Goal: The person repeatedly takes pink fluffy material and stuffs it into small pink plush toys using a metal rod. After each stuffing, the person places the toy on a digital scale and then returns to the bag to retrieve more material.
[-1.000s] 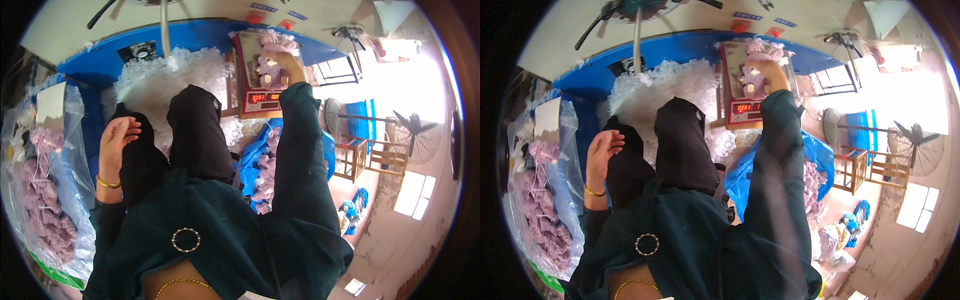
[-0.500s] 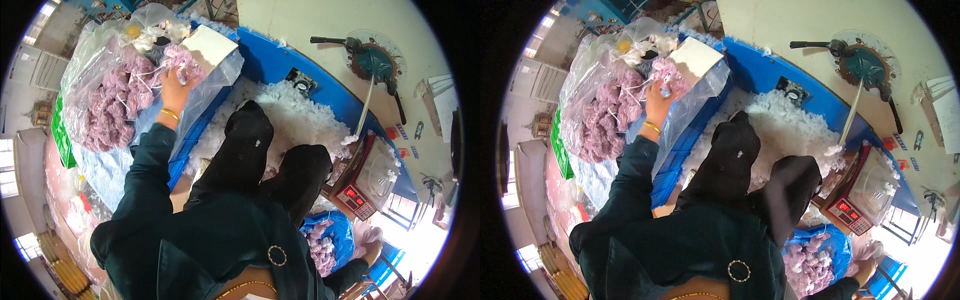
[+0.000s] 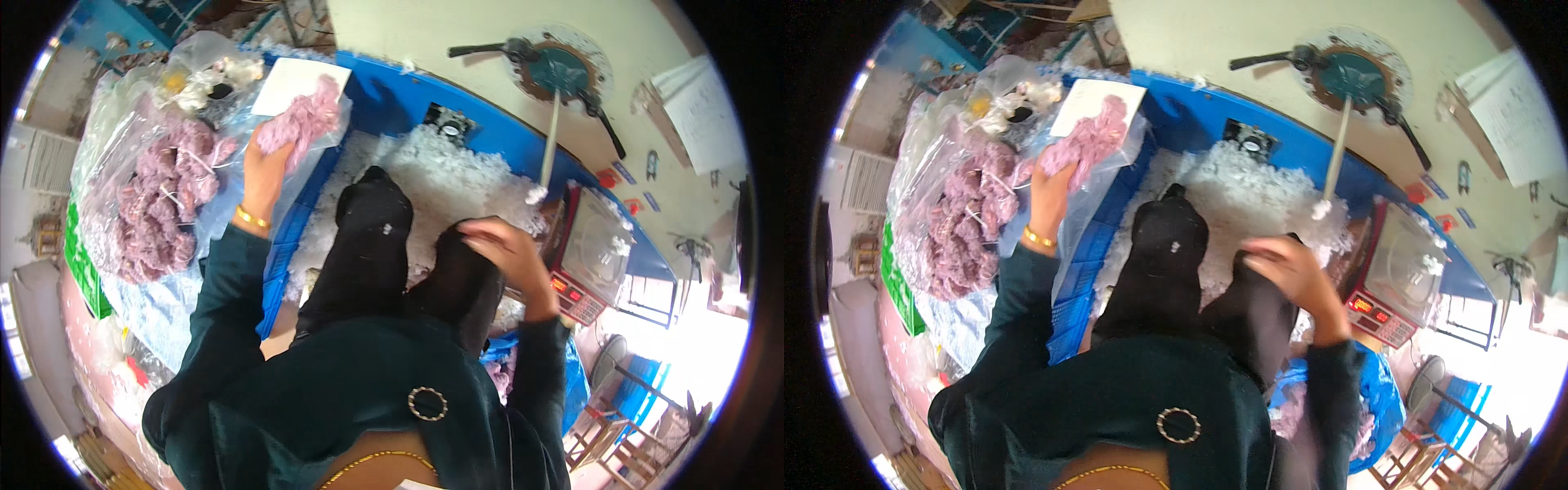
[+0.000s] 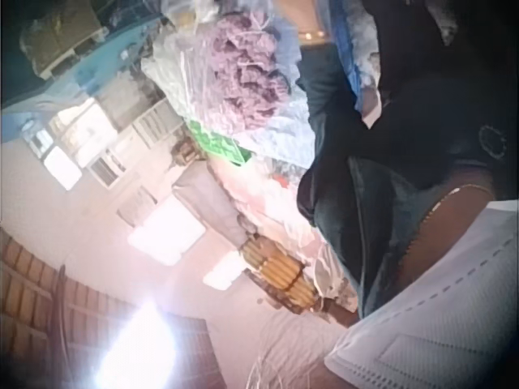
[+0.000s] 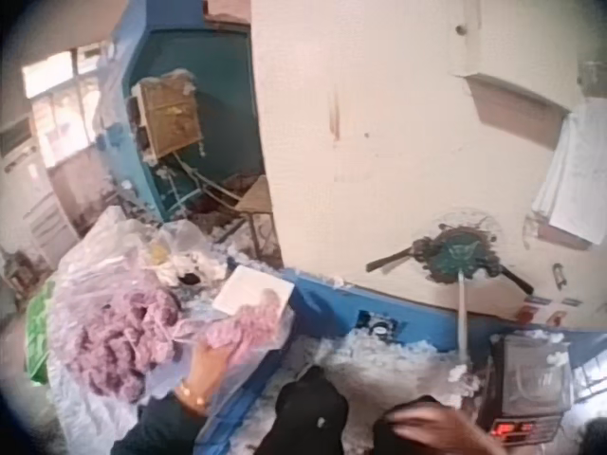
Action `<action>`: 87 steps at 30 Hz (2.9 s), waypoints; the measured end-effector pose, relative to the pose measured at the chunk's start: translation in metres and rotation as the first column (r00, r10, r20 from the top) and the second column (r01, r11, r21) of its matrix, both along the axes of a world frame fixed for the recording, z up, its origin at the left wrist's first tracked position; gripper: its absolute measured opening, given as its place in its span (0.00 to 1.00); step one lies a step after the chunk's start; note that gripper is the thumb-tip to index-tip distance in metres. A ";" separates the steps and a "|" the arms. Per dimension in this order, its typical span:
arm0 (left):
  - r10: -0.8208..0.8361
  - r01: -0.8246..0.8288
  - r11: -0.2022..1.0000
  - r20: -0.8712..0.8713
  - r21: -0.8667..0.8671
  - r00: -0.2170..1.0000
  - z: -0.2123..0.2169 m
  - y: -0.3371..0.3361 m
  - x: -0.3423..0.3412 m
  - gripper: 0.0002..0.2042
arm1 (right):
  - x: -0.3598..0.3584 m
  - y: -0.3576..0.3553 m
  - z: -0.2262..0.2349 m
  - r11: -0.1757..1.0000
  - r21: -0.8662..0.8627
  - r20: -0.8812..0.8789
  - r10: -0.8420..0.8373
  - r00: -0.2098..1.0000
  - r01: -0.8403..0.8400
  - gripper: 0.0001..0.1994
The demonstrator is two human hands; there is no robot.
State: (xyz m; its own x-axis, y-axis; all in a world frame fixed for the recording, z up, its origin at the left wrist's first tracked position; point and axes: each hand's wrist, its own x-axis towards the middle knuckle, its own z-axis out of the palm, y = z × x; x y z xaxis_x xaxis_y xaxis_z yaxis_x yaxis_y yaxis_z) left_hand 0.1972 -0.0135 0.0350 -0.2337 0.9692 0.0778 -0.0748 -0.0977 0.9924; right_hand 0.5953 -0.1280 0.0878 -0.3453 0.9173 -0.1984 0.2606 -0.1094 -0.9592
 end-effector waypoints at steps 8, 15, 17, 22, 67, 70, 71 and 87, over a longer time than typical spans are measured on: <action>-0.100 0.405 0.787 -0.551 0.465 0.829 0.047 -0.087 0.109 0.18 | -0.111 0.060 -0.006 0.892 -0.447 -0.686 -0.292 0.667 -0.069 0.17; -0.162 0.647 0.544 -0.689 0.535 0.706 0.030 -0.102 0.116 0.09 | -0.070 0.031 -0.006 0.763 -0.555 -0.799 -0.378 0.467 -0.331 0.11; -0.128 0.730 0.506 -0.797 0.459 0.590 0.019 -0.109 0.120 0.12 | -0.057 0.022 -0.011 0.799 -0.527 -0.801 -0.352 0.485 -0.290 0.09; -0.414 0.531 0.747 -0.345 0.399 0.842 0.041 -0.100 0.140 0.19 | -0.031 0.009 -0.006 0.987 -0.148 -0.528 -0.135 0.838 0.066 0.19; -0.827 0.826 0.547 0.065 -0.135 0.558 0.040 0.039 0.283 0.21 | 0.026 0.110 0.049 0.469 0.879 0.385 -0.807 0.447 0.089 0.13; -0.700 0.707 0.707 0.174 0.028 0.693 0.056 0.036 0.303 0.23 | 0.035 0.144 0.055 0.509 0.833 0.413 -0.832 0.369 0.215 0.13; -0.679 0.686 0.726 0.208 0.053 0.704 0.060 0.038 0.305 0.23 | 0.038 0.146 0.054 0.505 0.817 0.403 -0.845 0.352 0.276 0.13; -0.775 0.856 0.508 -0.383 0.094 0.502 0.056 0.003 0.252 0.18 | 0.059 0.070 0.008 0.586 0.682 -0.032 -0.574 0.818 0.438 0.08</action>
State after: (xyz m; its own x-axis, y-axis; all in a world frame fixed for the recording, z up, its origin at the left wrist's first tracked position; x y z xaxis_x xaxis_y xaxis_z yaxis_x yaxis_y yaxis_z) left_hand 0.4489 -0.0102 0.0913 0.7217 0.6445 0.2524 -0.0009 -0.3637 0.9315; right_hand 0.6542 -0.0583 0.0955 0.1931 0.8493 0.4913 0.5227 0.3347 -0.7841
